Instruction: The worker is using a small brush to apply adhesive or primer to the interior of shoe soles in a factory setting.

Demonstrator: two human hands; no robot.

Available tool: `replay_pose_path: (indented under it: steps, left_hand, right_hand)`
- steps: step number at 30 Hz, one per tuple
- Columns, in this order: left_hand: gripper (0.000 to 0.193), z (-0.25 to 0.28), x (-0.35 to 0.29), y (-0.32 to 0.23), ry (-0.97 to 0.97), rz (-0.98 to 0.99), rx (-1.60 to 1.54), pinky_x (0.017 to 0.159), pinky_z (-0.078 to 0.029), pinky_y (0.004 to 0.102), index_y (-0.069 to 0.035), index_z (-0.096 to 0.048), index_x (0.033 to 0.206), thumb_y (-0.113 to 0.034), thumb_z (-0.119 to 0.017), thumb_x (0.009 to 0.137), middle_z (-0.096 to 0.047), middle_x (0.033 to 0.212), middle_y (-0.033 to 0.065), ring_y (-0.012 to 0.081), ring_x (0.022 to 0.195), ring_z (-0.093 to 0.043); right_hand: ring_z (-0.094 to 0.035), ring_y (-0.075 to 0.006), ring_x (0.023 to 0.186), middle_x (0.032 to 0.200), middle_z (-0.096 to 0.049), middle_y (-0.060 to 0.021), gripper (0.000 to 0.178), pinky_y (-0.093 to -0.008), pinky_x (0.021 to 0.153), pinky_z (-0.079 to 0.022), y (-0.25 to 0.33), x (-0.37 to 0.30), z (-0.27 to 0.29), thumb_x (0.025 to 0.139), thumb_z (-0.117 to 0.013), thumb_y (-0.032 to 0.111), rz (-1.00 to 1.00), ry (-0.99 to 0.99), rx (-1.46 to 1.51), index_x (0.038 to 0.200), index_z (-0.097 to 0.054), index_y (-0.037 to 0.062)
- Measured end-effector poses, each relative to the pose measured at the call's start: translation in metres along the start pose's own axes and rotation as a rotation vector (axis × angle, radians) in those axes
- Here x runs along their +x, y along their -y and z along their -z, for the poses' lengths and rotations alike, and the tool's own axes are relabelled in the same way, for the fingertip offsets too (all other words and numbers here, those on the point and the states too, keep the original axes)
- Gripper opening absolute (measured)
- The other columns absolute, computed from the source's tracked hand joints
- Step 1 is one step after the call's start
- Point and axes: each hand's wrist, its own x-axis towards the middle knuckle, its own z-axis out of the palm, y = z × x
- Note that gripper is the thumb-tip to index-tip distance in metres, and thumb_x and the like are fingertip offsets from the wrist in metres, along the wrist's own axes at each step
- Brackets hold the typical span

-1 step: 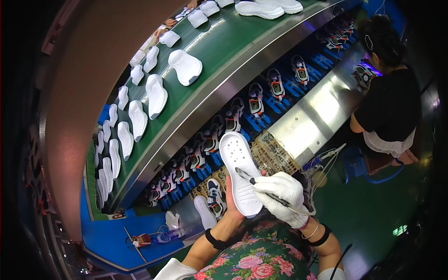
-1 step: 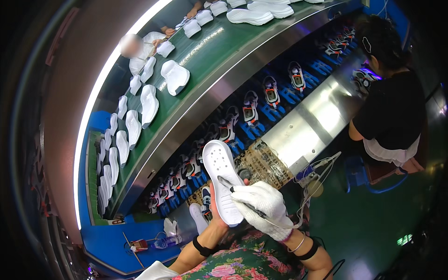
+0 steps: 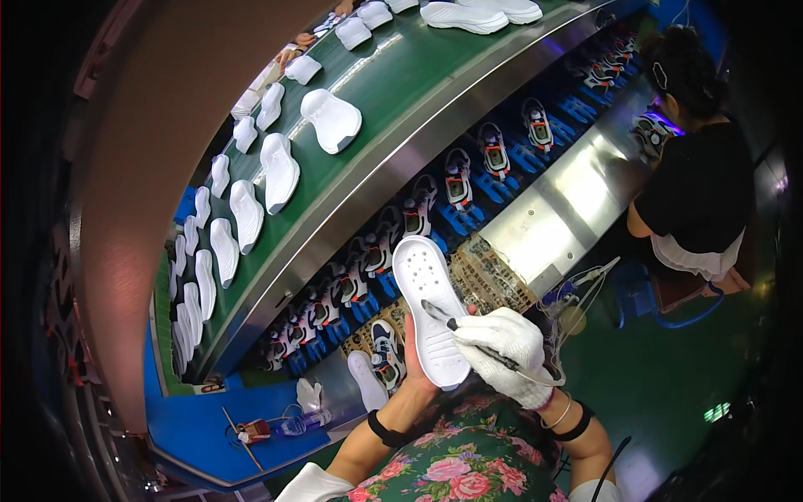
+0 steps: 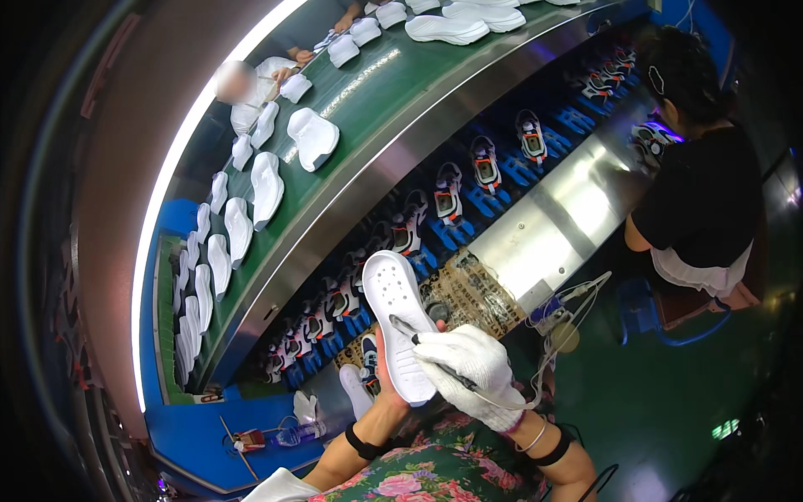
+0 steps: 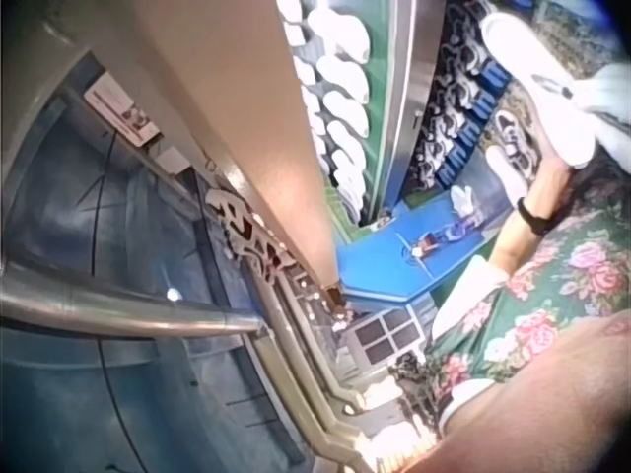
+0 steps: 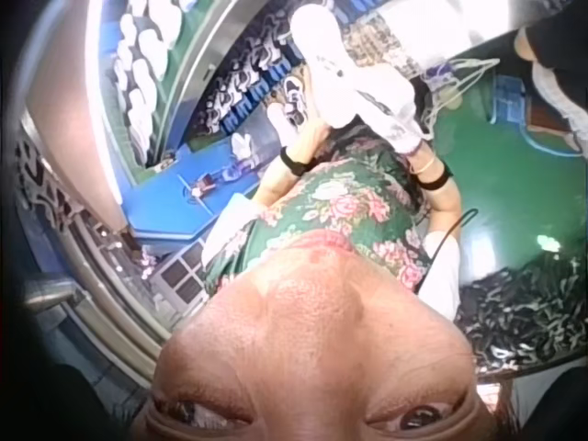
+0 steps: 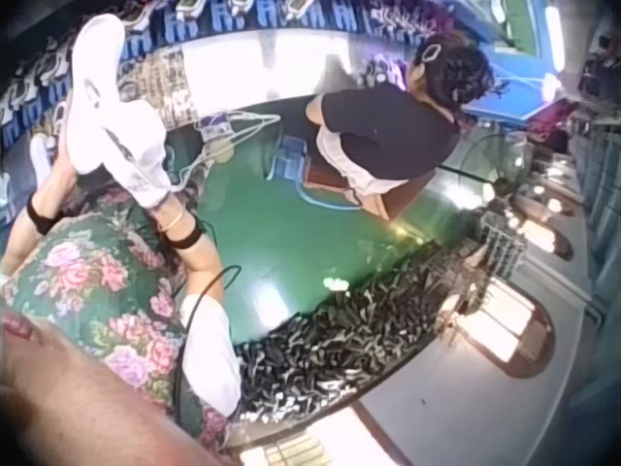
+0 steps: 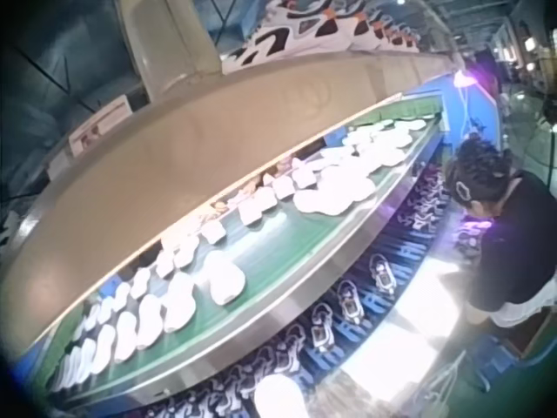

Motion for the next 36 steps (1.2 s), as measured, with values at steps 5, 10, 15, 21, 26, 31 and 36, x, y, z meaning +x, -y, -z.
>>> replay_pose_path:
  steps: [5,10,15,21,26,31,36]
  left_hand:
    - [0.08,-0.003,0.003,-0.001,-0.008,0.014,0.019,0.112,-0.037,0.0556,-0.016,-0.039,0.151,-0.07,-0.046,0.092,-0.047,0.145,0.0255,0.0393,0.133,-0.047]
    - [0.08,-0.004,0.004,-0.002,-0.042,0.003,0.04,0.111,-0.039,0.0565,-0.016,-0.04,0.15,-0.07,-0.046,0.092,-0.047,0.144,0.0256,0.04,0.132,-0.048]
    - [0.08,-0.003,0.007,-0.003,-0.066,-0.011,0.061,0.11,-0.04,0.0571,-0.015,-0.04,0.15,-0.07,-0.046,0.092,-0.047,0.144,0.0259,0.0405,0.131,-0.05]
    - [0.083,-0.006,0.008,0.0,-0.003,0.003,0.069,0.111,-0.04,0.0547,-0.015,-0.033,0.153,-0.072,-0.039,0.093,-0.045,0.147,0.0256,0.0403,0.133,-0.048]
    - [0.083,-0.012,0.009,0.002,0.031,-0.001,0.039,0.111,-0.04,0.0546,-0.016,-0.036,0.153,-0.073,-0.04,0.092,-0.046,0.146,0.0252,0.04,0.133,-0.048]
    - [0.085,-0.016,0.01,0.003,-0.013,-0.023,0.037,0.112,-0.038,0.0552,-0.016,-0.035,0.152,-0.074,-0.043,0.091,-0.043,0.147,0.0275,0.0412,0.134,-0.047]
    - [0.091,-0.021,0.012,0.003,0.104,0.031,-0.014,0.115,-0.034,0.0538,-0.013,-0.031,0.154,-0.075,-0.045,0.089,-0.04,0.15,0.0265,0.0403,0.138,-0.042]
  right_hand:
    - [-0.068,-0.0265,0.078,0.094,-0.074,-0.0089,0.017,-0.0348,0.07,-0.054,-0.001,-0.001,-0.002,0.073,-0.078,0.004,0.003,-0.023,-0.014,0.089,-0.073,0.006]
    - [-0.068,-0.0263,0.078,0.094,-0.074,-0.0087,0.017,-0.0349,0.069,-0.054,0.0,0.003,0.0,0.072,-0.079,0.004,0.01,-0.024,-0.022,0.089,-0.073,0.0064]
    - [-0.068,-0.0258,0.078,0.094,-0.074,-0.0087,0.018,-0.035,0.07,-0.054,-0.002,0.002,-0.001,0.073,-0.079,0.004,0.029,-0.056,-0.027,0.089,-0.073,0.0069]
    - [-0.069,-0.0285,0.084,0.1,-0.073,-0.0106,0.022,-0.0359,0.074,-0.055,-0.003,-0.001,0.003,0.074,-0.077,0.005,0.037,-0.002,-0.042,0.096,-0.073,0.006]
    - [-0.068,-0.0278,0.082,0.097,-0.073,-0.0097,0.022,-0.0353,0.073,-0.055,0.003,0.002,0.005,0.075,-0.076,0.005,0.017,0.014,-0.037,0.097,-0.073,0.0055]
    - [-0.069,-0.025,0.08,0.095,-0.075,-0.0102,0.017,-0.0341,0.072,-0.055,0.012,0.012,0.006,0.075,-0.078,0.003,-0.01,0.009,-0.034,0.092,-0.074,0.0039]
    - [-0.07,-0.0241,0.076,0.09,-0.075,-0.0099,0.018,-0.033,0.069,-0.055,0.014,0.023,0.013,0.073,-0.078,0.002,0.033,0.011,-0.018,0.09,-0.075,0.0039]
